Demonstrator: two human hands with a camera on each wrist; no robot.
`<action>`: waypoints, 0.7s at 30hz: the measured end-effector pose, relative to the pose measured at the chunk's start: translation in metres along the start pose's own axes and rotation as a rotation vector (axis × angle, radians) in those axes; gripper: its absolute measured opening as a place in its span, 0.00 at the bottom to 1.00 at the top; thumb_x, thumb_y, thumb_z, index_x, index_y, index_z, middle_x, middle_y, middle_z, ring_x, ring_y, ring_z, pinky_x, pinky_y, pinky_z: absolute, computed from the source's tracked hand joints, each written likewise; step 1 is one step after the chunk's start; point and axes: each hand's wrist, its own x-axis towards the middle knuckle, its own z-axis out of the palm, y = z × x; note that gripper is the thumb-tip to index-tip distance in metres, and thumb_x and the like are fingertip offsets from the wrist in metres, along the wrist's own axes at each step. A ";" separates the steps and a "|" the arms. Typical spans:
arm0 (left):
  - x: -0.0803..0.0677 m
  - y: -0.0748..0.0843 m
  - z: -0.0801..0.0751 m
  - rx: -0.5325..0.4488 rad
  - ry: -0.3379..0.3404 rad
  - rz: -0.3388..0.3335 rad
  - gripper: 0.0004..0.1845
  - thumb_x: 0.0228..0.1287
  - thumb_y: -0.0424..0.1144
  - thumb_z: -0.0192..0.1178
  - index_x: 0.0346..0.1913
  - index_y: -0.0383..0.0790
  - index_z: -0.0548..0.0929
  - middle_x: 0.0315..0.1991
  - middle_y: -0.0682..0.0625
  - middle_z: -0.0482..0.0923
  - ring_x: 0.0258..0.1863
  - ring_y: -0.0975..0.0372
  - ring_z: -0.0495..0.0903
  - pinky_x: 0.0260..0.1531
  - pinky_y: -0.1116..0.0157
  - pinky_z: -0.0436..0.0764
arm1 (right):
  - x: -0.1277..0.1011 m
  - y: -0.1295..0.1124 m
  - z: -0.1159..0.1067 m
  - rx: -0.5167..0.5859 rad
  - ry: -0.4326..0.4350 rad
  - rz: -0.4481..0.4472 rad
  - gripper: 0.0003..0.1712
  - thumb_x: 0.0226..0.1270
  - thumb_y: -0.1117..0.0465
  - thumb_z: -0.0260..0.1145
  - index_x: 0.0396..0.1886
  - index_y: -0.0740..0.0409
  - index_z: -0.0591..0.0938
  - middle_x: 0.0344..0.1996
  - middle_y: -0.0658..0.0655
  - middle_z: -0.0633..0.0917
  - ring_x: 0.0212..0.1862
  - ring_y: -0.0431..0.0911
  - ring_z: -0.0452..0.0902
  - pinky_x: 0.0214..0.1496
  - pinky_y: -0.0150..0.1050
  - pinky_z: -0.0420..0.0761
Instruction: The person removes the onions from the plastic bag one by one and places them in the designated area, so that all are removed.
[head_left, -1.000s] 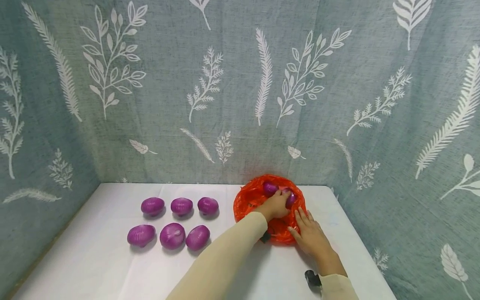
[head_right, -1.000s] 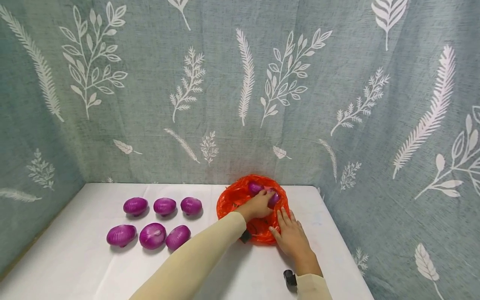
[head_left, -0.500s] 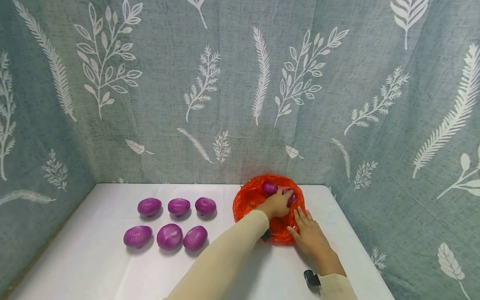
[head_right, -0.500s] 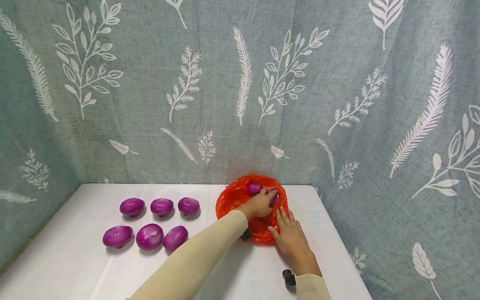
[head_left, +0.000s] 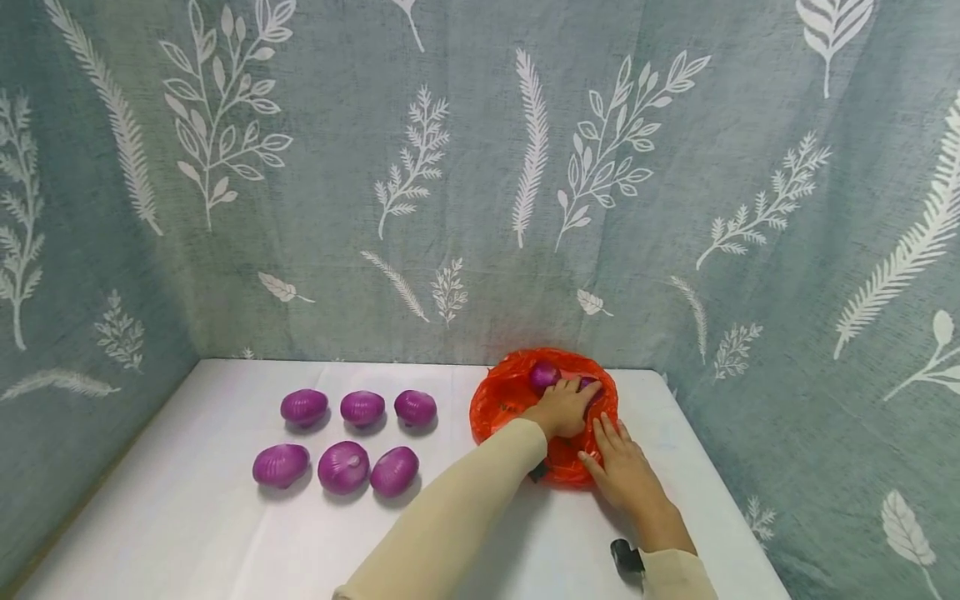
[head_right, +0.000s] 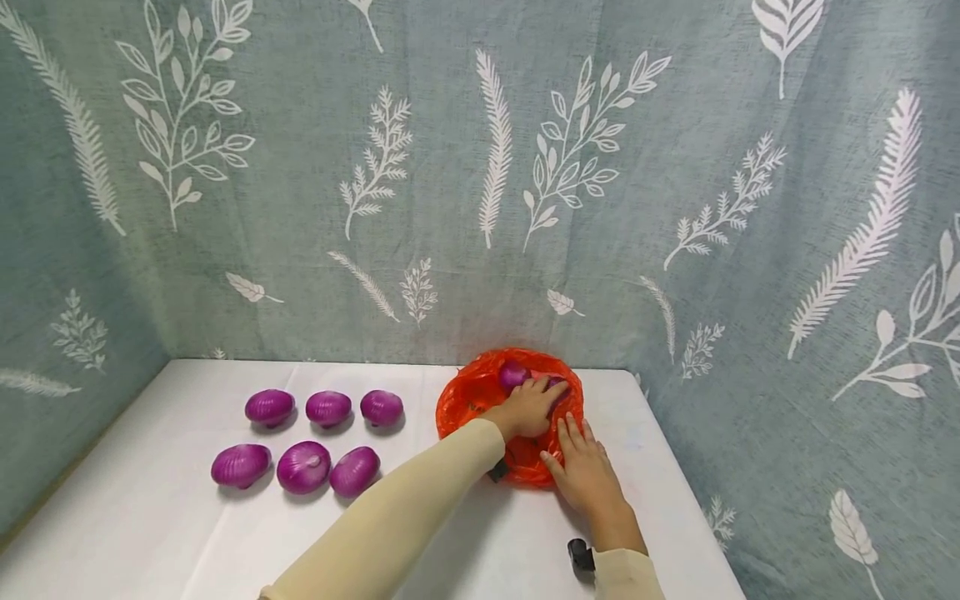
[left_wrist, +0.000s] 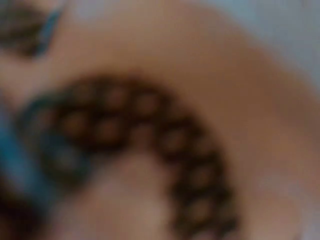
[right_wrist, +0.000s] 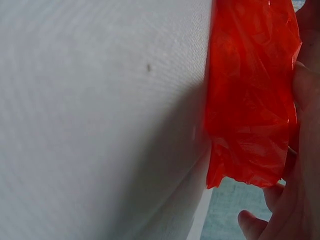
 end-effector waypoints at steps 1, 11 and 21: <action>0.001 0.001 0.000 0.022 0.002 -0.005 0.41 0.63 0.44 0.61 0.76 0.63 0.54 0.74 0.48 0.54 0.72 0.51 0.54 0.69 0.51 0.57 | 0.000 0.000 -0.001 0.004 0.004 0.004 0.44 0.72 0.41 0.55 0.76 0.63 0.55 0.75 0.65 0.53 0.74 0.64 0.42 0.69 0.63 0.52; 0.006 0.004 -0.003 0.048 0.053 -0.018 0.43 0.56 0.46 0.70 0.74 0.60 0.61 0.72 0.52 0.60 0.71 0.54 0.57 0.66 0.52 0.62 | 0.000 0.000 -0.002 0.027 -0.005 0.019 0.45 0.71 0.39 0.55 0.76 0.61 0.54 0.75 0.64 0.52 0.74 0.64 0.41 0.68 0.65 0.52; -0.003 -0.002 -0.001 -0.013 0.153 -0.071 0.40 0.56 0.50 0.70 0.71 0.53 0.66 0.63 0.48 0.69 0.61 0.54 0.72 0.59 0.54 0.73 | -0.002 0.000 -0.003 0.025 -0.012 0.023 0.46 0.71 0.39 0.55 0.76 0.61 0.53 0.75 0.64 0.52 0.74 0.64 0.41 0.68 0.65 0.53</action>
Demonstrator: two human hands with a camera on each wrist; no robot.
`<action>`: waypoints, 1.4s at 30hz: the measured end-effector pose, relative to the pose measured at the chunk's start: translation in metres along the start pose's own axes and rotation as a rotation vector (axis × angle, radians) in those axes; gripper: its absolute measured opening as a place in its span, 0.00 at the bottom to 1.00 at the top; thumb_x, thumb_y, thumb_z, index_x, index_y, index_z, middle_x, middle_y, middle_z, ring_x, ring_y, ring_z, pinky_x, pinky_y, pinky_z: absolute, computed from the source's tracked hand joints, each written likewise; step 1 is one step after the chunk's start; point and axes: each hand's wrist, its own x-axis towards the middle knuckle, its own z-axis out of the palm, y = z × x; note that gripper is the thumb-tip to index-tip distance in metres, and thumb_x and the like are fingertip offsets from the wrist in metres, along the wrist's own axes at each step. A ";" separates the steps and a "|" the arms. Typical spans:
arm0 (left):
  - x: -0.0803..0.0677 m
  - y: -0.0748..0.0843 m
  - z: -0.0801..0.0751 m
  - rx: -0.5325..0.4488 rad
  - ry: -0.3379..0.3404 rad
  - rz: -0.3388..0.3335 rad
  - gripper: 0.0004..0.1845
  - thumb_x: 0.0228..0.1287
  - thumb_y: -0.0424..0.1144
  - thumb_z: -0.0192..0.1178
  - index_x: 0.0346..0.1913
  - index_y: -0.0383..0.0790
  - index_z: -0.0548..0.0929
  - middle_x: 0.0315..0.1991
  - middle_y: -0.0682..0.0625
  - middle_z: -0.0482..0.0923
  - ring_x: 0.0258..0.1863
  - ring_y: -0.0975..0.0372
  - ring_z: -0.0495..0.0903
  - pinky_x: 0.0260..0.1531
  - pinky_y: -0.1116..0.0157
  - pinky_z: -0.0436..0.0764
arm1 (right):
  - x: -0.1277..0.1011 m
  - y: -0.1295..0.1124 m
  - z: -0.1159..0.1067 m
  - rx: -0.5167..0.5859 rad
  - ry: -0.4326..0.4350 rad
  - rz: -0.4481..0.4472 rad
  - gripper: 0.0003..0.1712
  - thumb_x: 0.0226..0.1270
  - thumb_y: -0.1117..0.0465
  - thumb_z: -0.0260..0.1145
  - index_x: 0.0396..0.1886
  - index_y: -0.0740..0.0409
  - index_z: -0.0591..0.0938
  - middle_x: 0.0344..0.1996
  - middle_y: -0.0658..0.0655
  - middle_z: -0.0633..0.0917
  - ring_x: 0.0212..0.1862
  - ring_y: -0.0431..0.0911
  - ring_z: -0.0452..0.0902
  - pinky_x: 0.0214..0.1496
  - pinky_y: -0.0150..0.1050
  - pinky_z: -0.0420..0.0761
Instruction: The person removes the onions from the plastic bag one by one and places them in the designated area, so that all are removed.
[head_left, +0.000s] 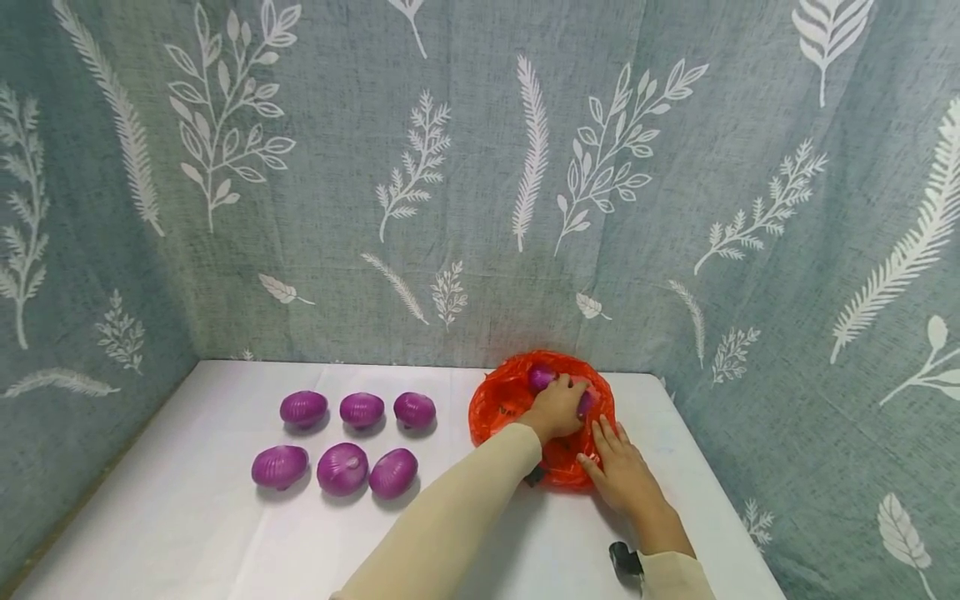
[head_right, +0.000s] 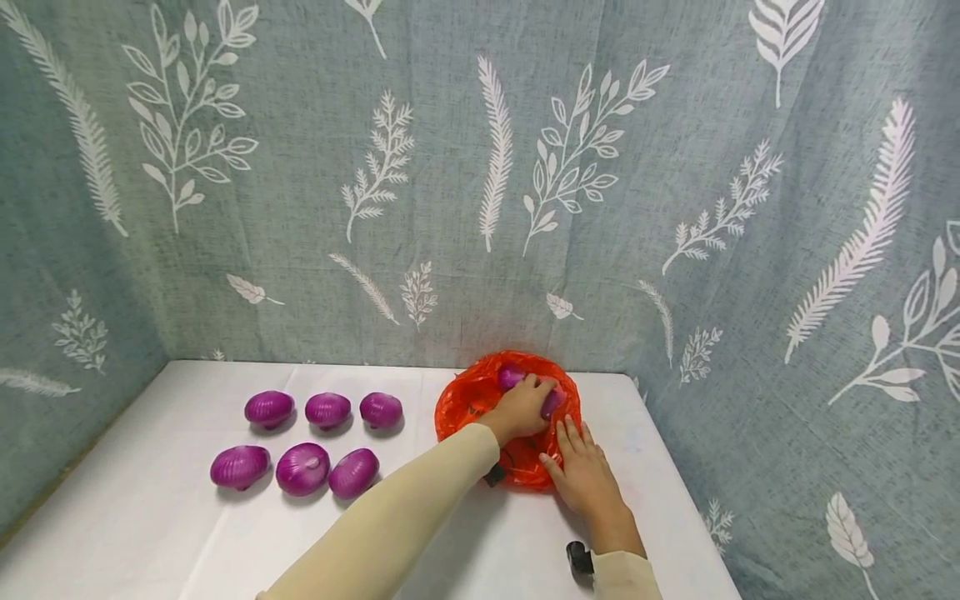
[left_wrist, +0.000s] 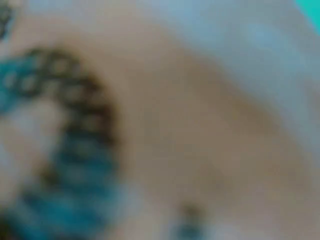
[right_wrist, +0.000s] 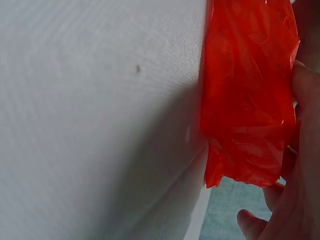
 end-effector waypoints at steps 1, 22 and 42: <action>-0.002 -0.002 0.000 -0.021 0.006 -0.005 0.40 0.56 0.51 0.71 0.71 0.52 0.67 0.63 0.48 0.69 0.60 0.55 0.73 0.58 0.54 0.73 | 0.000 -0.001 0.000 -0.001 -0.003 -0.001 0.45 0.71 0.39 0.55 0.76 0.61 0.53 0.75 0.64 0.52 0.74 0.64 0.41 0.68 0.65 0.53; -0.040 -0.040 -0.008 -0.568 0.189 -0.029 0.43 0.47 0.53 0.76 0.67 0.42 0.72 0.58 0.52 0.69 0.56 0.60 0.73 0.55 0.60 0.76 | -0.001 -0.005 -0.001 0.007 -0.029 0.002 0.46 0.72 0.40 0.54 0.76 0.64 0.53 0.75 0.66 0.50 0.74 0.66 0.40 0.66 0.67 0.53; -0.074 -0.061 -0.020 -0.811 0.240 -0.040 0.42 0.46 0.53 0.77 0.68 0.58 0.72 0.56 0.54 0.68 0.54 0.58 0.73 0.53 0.57 0.77 | -0.001 -0.001 0.002 -0.004 -0.014 -0.049 0.45 0.73 0.40 0.52 0.75 0.68 0.53 0.74 0.69 0.50 0.73 0.68 0.40 0.67 0.67 0.52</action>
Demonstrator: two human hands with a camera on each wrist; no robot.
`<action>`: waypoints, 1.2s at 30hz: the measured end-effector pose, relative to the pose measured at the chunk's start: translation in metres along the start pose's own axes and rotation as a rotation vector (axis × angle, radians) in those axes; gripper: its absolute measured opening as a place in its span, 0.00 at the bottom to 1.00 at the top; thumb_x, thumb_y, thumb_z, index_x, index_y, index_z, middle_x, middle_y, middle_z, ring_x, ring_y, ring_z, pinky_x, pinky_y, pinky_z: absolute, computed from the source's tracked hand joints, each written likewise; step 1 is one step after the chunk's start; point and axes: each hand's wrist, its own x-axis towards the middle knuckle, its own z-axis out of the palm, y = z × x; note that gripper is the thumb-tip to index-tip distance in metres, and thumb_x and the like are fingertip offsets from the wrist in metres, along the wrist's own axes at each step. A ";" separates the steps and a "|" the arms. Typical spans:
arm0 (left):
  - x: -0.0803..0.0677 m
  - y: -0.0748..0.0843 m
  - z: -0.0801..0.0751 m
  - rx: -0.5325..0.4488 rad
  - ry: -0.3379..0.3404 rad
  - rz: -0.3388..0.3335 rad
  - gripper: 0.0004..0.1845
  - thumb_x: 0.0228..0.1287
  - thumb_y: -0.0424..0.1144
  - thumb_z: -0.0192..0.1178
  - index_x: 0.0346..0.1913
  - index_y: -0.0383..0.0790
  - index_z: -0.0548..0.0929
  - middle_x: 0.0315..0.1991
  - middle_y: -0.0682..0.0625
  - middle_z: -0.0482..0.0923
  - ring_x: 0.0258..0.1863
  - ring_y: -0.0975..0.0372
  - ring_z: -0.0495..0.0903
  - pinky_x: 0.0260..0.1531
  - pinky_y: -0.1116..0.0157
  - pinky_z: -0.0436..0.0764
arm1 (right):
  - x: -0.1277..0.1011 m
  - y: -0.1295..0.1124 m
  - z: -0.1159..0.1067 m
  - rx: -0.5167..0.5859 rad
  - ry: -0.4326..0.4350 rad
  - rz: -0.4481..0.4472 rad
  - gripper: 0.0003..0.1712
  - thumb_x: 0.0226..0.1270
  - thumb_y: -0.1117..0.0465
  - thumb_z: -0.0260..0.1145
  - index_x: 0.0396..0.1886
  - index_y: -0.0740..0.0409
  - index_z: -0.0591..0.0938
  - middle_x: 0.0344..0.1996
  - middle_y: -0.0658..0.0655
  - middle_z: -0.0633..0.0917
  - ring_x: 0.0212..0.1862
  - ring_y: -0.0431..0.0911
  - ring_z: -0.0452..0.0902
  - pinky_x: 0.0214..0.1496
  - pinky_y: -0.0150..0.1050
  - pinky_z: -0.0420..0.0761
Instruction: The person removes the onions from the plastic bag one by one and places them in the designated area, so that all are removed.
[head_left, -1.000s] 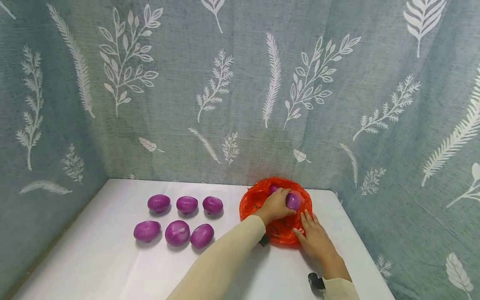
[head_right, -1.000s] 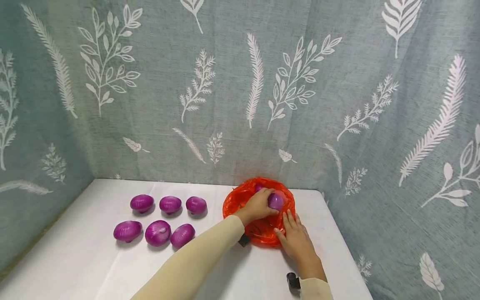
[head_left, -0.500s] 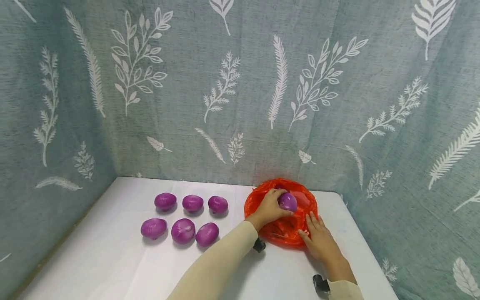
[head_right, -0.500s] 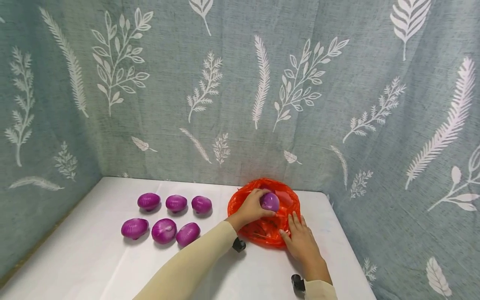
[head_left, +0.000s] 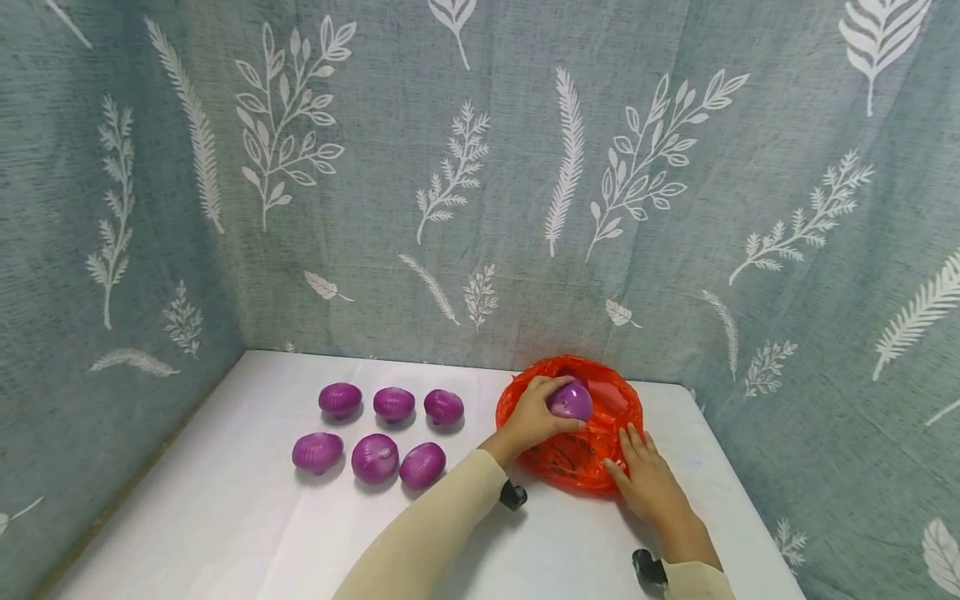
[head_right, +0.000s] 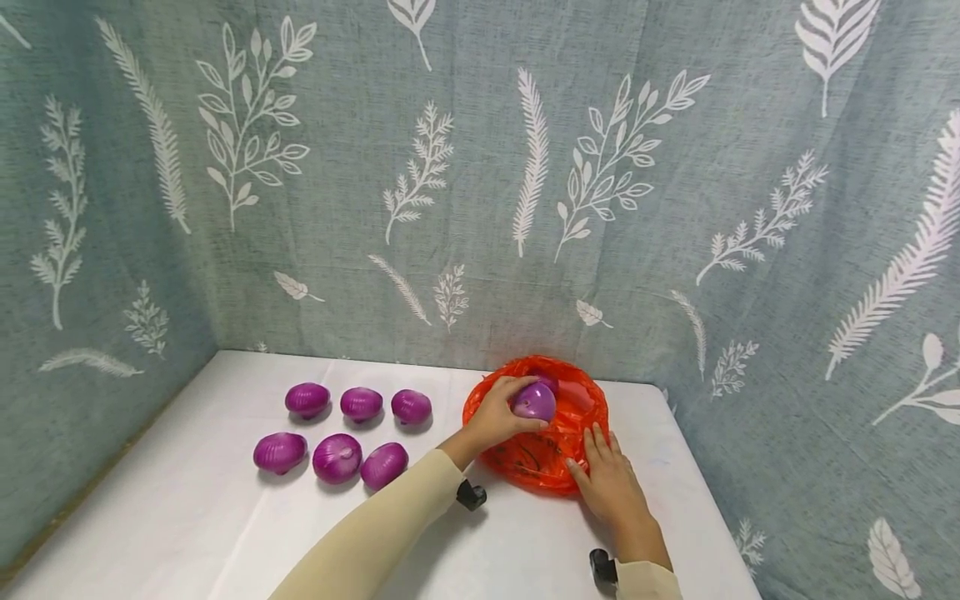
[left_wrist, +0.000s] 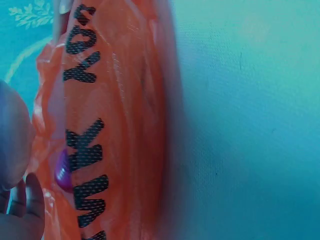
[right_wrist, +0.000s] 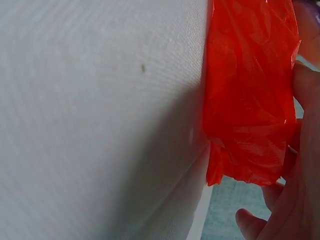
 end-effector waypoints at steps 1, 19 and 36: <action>-0.001 -0.001 -0.001 -0.007 0.001 -0.002 0.42 0.46 0.54 0.77 0.68 0.59 0.72 0.56 0.55 0.68 0.54 0.58 0.73 0.53 0.57 0.77 | 0.000 0.000 0.000 0.003 -0.001 0.005 0.45 0.73 0.40 0.52 0.75 0.67 0.53 0.74 0.69 0.50 0.73 0.68 0.40 0.67 0.67 0.52; -0.020 0.001 -0.013 -0.116 0.033 -0.146 0.47 0.41 0.56 0.79 0.65 0.48 0.68 0.57 0.53 0.71 0.56 0.55 0.74 0.54 0.52 0.76 | 0.000 -0.004 -0.002 0.014 -0.018 0.030 0.45 0.73 0.41 0.53 0.75 0.67 0.52 0.74 0.69 0.49 0.73 0.68 0.39 0.67 0.67 0.51; -0.037 -0.004 -0.043 -0.451 0.013 -0.084 0.33 0.50 0.36 0.76 0.61 0.50 0.77 0.57 0.51 0.75 0.51 0.55 0.78 0.49 0.58 0.80 | -0.002 -0.003 -0.004 0.029 0.004 -0.020 0.44 0.75 0.41 0.51 0.74 0.70 0.53 0.74 0.71 0.50 0.72 0.70 0.41 0.67 0.67 0.52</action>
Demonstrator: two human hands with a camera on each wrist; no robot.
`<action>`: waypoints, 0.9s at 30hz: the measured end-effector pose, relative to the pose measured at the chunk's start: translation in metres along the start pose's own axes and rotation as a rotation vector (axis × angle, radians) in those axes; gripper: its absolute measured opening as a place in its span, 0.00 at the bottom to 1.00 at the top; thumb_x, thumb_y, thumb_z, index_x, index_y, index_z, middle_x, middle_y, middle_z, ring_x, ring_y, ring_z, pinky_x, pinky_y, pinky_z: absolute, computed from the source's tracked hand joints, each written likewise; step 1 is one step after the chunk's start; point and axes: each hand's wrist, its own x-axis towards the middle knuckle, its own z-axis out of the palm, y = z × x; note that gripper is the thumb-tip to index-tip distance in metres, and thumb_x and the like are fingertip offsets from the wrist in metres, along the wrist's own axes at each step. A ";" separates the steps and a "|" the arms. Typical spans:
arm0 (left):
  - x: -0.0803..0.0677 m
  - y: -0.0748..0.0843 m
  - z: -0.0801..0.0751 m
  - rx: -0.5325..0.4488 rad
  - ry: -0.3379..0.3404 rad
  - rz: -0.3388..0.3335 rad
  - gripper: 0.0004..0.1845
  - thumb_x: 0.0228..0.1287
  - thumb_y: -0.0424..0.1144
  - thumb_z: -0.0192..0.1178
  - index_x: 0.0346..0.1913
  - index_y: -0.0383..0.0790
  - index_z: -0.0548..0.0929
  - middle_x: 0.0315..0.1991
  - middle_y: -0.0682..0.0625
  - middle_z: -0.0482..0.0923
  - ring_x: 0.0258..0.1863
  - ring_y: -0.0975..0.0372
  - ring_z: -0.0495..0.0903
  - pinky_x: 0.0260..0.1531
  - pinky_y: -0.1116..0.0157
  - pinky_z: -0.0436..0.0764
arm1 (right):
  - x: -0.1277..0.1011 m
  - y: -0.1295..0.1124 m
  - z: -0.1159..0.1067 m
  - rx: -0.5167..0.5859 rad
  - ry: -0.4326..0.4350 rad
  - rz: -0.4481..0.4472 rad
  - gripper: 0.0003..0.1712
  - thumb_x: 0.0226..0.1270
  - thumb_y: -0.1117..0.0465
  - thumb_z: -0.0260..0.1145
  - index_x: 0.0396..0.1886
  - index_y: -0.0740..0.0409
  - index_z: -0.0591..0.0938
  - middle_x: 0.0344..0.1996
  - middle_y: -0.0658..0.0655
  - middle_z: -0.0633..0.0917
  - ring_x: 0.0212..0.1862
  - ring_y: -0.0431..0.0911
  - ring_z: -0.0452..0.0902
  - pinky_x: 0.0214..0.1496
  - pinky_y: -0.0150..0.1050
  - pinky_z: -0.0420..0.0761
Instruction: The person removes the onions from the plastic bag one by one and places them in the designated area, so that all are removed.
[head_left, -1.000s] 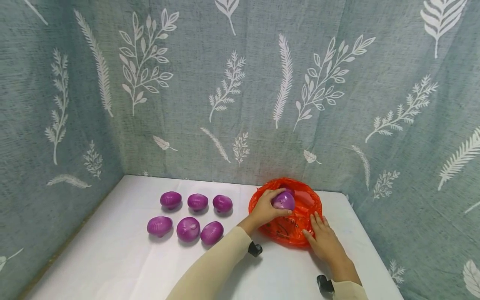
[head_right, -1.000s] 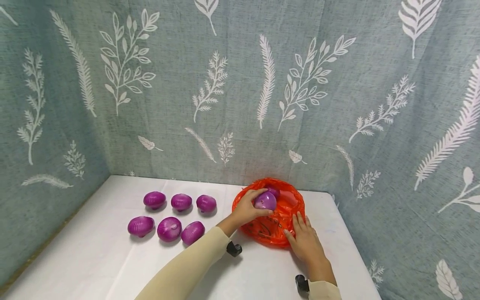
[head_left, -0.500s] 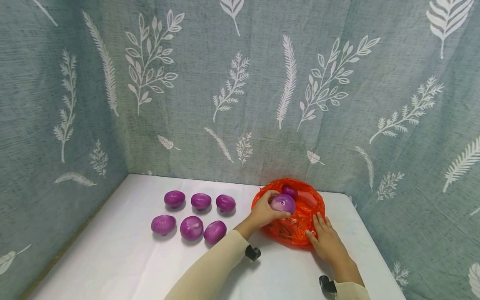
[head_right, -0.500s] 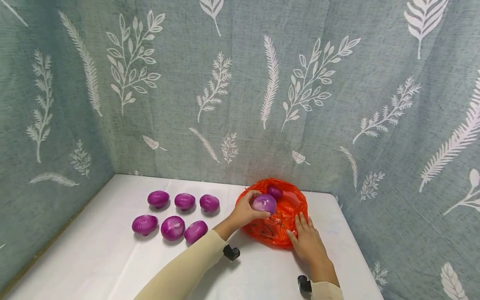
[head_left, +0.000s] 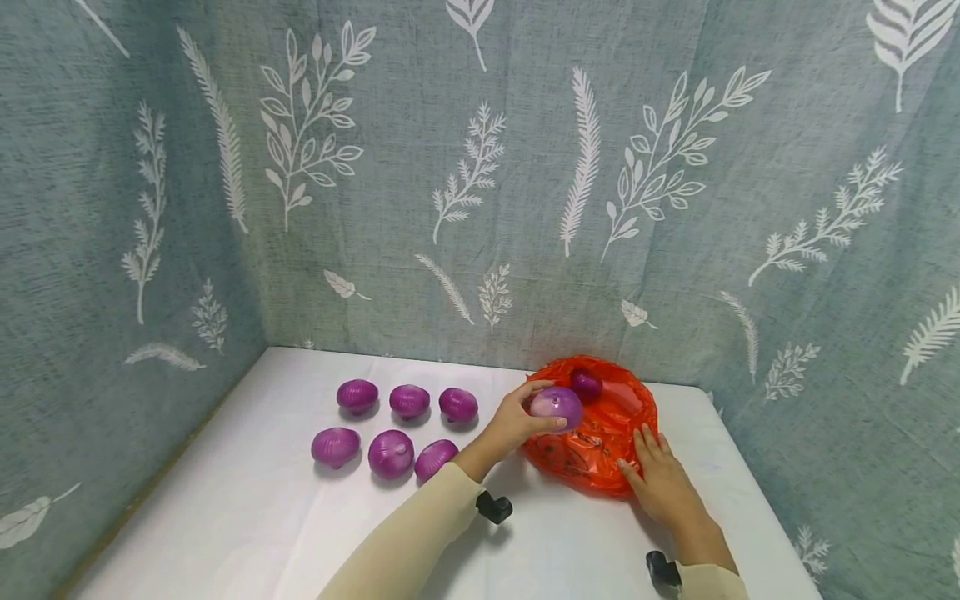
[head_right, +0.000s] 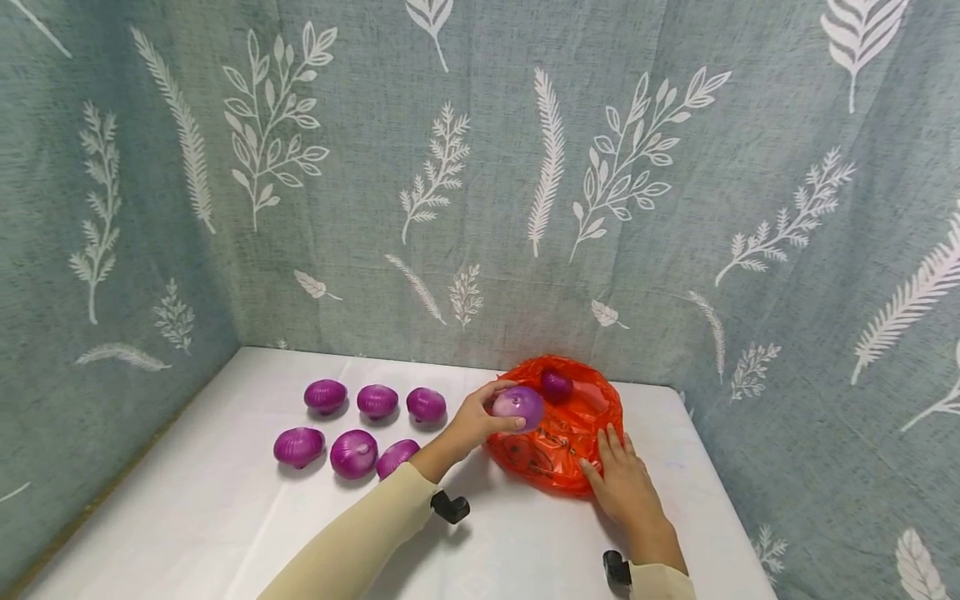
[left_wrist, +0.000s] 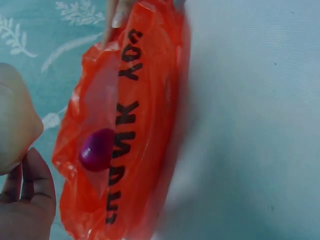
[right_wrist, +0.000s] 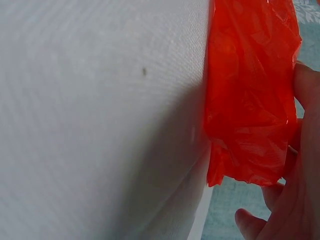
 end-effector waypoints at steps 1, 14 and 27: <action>-0.001 0.001 -0.002 -0.006 0.000 -0.004 0.33 0.50 0.36 0.76 0.61 0.49 0.77 0.57 0.50 0.75 0.51 0.55 0.78 0.50 0.58 0.80 | 0.000 0.000 0.000 -0.003 0.002 -0.003 0.45 0.75 0.41 0.51 0.74 0.70 0.54 0.74 0.71 0.50 0.72 0.70 0.41 0.67 0.67 0.52; -0.028 0.020 -0.028 0.037 0.005 -0.038 0.37 0.50 0.36 0.76 0.65 0.43 0.74 0.57 0.45 0.76 0.51 0.52 0.78 0.49 0.56 0.80 | 0.002 0.000 0.001 -0.008 -0.036 0.024 0.46 0.74 0.39 0.51 0.74 0.71 0.52 0.73 0.72 0.49 0.72 0.70 0.40 0.67 0.68 0.50; -0.050 0.031 -0.054 0.123 0.009 -0.036 0.37 0.49 0.39 0.76 0.65 0.47 0.75 0.55 0.44 0.77 0.50 0.52 0.78 0.46 0.56 0.81 | 0.003 -0.001 0.003 -0.018 -0.045 0.028 0.48 0.73 0.38 0.50 0.75 0.69 0.52 0.74 0.71 0.49 0.72 0.70 0.39 0.67 0.68 0.50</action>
